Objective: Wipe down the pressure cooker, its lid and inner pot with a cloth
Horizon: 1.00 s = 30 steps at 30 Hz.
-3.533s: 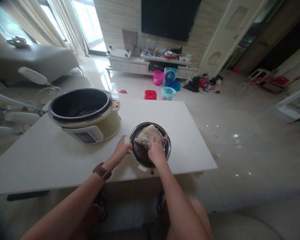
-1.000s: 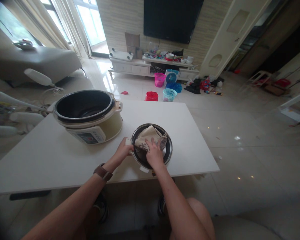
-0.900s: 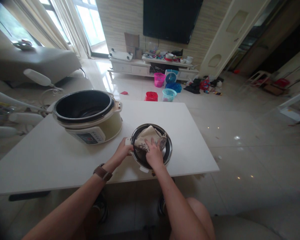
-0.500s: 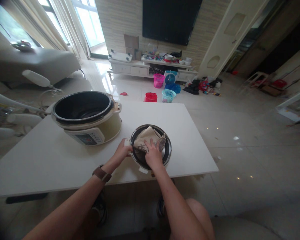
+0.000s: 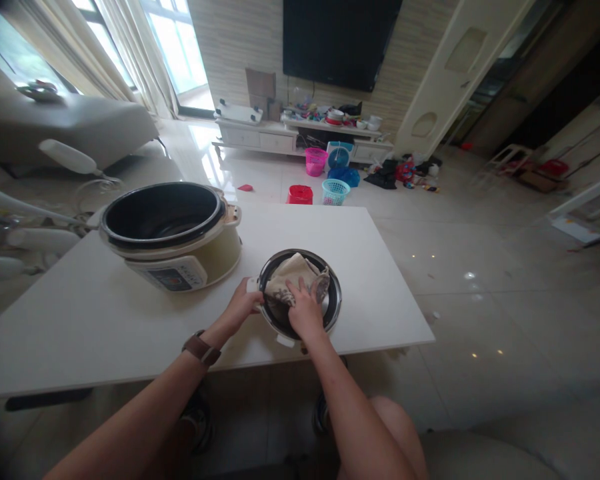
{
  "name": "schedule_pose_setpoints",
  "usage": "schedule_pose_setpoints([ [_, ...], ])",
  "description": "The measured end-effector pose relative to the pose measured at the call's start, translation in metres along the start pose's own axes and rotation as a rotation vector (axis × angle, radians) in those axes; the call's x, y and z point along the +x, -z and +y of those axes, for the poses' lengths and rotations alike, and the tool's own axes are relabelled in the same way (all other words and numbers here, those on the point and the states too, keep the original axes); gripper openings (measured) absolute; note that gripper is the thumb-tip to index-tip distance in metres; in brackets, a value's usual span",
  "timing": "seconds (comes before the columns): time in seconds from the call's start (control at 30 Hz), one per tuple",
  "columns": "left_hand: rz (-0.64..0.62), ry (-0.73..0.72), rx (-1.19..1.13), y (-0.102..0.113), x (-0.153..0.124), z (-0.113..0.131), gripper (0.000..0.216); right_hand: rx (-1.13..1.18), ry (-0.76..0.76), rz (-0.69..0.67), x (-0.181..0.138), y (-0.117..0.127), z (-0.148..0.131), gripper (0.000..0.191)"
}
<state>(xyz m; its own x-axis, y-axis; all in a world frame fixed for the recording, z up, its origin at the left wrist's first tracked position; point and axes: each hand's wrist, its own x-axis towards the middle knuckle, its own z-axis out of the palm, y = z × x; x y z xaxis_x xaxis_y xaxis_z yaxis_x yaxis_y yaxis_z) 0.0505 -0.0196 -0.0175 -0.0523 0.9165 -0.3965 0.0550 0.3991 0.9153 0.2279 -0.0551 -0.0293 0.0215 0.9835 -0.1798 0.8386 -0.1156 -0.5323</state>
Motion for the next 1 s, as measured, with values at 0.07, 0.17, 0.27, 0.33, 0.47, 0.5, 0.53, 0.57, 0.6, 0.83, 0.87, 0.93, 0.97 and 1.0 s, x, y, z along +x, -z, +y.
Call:
schedule_pose_setpoints([
  [0.07, 0.003, 0.008, 0.003, -0.0001, 0.0, 0.0004, 0.06, 0.002, -0.003, -0.005, -0.0004, 0.0, -0.0003, 0.088],
  [0.17, 0.002, 0.005, 0.007, 0.0001, 0.0004, -0.0001, 0.06, 0.004, -0.01, -0.011, -0.0009, 0.0005, -0.0011, 0.087],
  [0.27, 0.007, 0.001, 0.004, 0.0006, 0.001, -0.0011, 0.059, 0.006, -0.018, -0.017, -0.0008, 0.0011, -0.002, 0.089],
  [0.33, 0.003, 0.006, 0.003, 0.0011, 0.0015, -0.0017, 0.059, 0.011, -0.022, -0.023, -0.0006, 0.0013, -0.0024, 0.09],
  [0.47, -0.017, 0.001, 0.002, 0.0016, 0.0034, -0.0036, 0.059, 0.012, -0.02, -0.025, -0.001, 0.0019, -0.0032, 0.093],
  [0.5, -0.013, 0.001, 0.003, 0.0016, 0.0042, -0.0042, 0.059, 0.01, -0.022, -0.023, -0.0013, 0.0021, -0.0035, 0.093],
  [0.53, -0.006, 0.003, 0.003, 0.0016, 0.0049, -0.0047, 0.059, 0.009, -0.023, -0.023, -0.0017, 0.0024, -0.0038, 0.093],
  [0.57, 0.002, 0.005, 0.002, 0.0015, 0.0056, -0.0051, 0.059, 0.008, -0.023, -0.023, -0.0021, 0.0028, -0.0042, 0.093],
  [0.6, 0.007, 0.007, 0.0, 0.0014, 0.0062, -0.0054, 0.059, 0.008, -0.022, -0.024, -0.0024, 0.0031, -0.0045, 0.091],
  [0.83, 0.01, 0.028, 0.008, 0.0016, 0.0054, -0.0027, 0.063, -0.011, -0.018, -0.034, -0.0035, 0.0047, -0.006, 0.088],
  [0.87, 0.009, 0.027, 0.007, 0.0016, 0.0051, -0.0022, 0.063, -0.012, -0.018, -0.034, -0.0035, 0.0047, -0.006, 0.089],
  [0.93, 0.014, 0.025, 0.011, 0.0014, 0.0048, -0.0015, 0.062, -0.007, -0.018, -0.033, -0.0034, 0.0044, -0.0057, 0.089],
  [0.97, 0.015, 0.023, 0.016, 0.0013, 0.0048, -0.0014, 0.062, -0.004, -0.02, -0.033, -0.0034, 0.0041, -0.0055, 0.089],
  [1.0, 0.017, 0.021, 0.019, 0.0013, 0.0047, -0.0013, 0.061, 0.001, -0.023, -0.034, -0.0033, 0.0038, -0.0052, 0.09],
])
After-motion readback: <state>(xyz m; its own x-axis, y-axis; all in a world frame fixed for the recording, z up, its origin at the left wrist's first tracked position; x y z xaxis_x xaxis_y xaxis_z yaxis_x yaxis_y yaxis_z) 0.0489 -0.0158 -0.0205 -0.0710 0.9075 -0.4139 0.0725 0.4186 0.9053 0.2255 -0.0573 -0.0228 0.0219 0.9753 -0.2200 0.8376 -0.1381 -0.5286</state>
